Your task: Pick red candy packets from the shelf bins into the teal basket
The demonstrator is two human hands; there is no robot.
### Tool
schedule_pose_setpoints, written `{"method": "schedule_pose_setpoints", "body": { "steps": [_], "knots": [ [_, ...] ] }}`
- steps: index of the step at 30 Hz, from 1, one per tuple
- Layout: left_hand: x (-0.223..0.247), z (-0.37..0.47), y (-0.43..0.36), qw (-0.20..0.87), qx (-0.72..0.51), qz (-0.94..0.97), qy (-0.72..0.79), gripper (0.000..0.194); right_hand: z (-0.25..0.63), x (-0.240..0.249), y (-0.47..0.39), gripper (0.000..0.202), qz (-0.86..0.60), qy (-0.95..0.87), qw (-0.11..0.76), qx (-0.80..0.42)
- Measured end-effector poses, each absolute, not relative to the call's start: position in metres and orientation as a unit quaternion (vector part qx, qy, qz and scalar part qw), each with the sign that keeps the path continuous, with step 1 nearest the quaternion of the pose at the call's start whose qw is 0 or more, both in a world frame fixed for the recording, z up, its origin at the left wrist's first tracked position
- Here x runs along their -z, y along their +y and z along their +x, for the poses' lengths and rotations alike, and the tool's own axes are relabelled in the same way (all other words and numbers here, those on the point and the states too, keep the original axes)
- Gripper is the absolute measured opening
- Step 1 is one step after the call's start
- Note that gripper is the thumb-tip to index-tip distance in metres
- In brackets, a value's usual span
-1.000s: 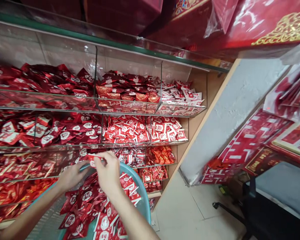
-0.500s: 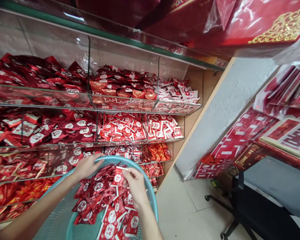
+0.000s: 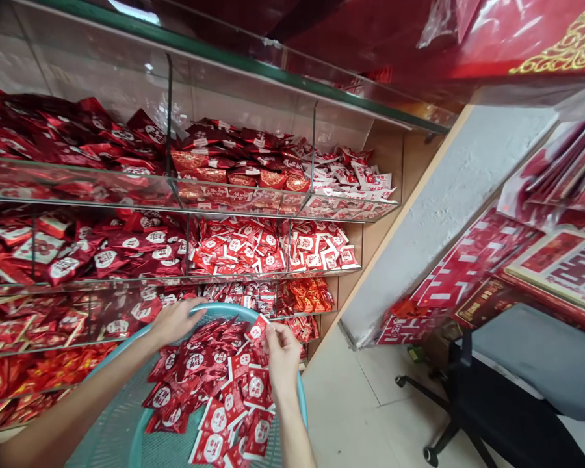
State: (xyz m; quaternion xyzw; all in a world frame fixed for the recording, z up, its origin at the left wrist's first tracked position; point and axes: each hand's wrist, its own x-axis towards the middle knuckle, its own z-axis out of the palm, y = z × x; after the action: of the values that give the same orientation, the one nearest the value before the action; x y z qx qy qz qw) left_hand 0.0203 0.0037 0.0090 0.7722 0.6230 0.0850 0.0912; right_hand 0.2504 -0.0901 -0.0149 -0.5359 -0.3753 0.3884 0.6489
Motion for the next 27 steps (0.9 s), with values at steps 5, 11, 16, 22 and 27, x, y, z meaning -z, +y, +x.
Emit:
{"method": "schedule_pose_setpoints", "body": {
  "steps": [5, 11, 16, 22, 27],
  "knots": [
    [-0.008, 0.02, 0.003, 0.095, -0.087, 0.774, 0.62, 0.042, 0.259, 0.02, -0.091, 0.025, -0.546, -0.417, 0.647, -0.331],
    [-0.008, 0.019, 0.002, 0.098, -0.088, 0.781, 0.61, 0.042, 0.253, 0.011, -0.098, 0.017, -0.521, -0.564, 0.568, -0.295],
    [-0.009, 0.02, 0.003, 0.093, -0.077, 0.785, 0.607, 0.041, 0.25, 0.008, -0.102, 0.017, -0.524, -0.633, 0.51, -0.255],
    [-0.004, 0.019, 0.005, 0.086, -0.092, 0.789, 0.602, 0.041, 0.251, 0.017, -0.102, 0.017, -0.55, -0.685, 0.434, -0.199],
    [-0.003, 0.018, 0.004, 0.079, -0.096, 0.791, 0.599, 0.04, 0.244, 0.023, -0.103, 0.021, -0.564, -0.715, 0.391, -0.132]
  ]
}}
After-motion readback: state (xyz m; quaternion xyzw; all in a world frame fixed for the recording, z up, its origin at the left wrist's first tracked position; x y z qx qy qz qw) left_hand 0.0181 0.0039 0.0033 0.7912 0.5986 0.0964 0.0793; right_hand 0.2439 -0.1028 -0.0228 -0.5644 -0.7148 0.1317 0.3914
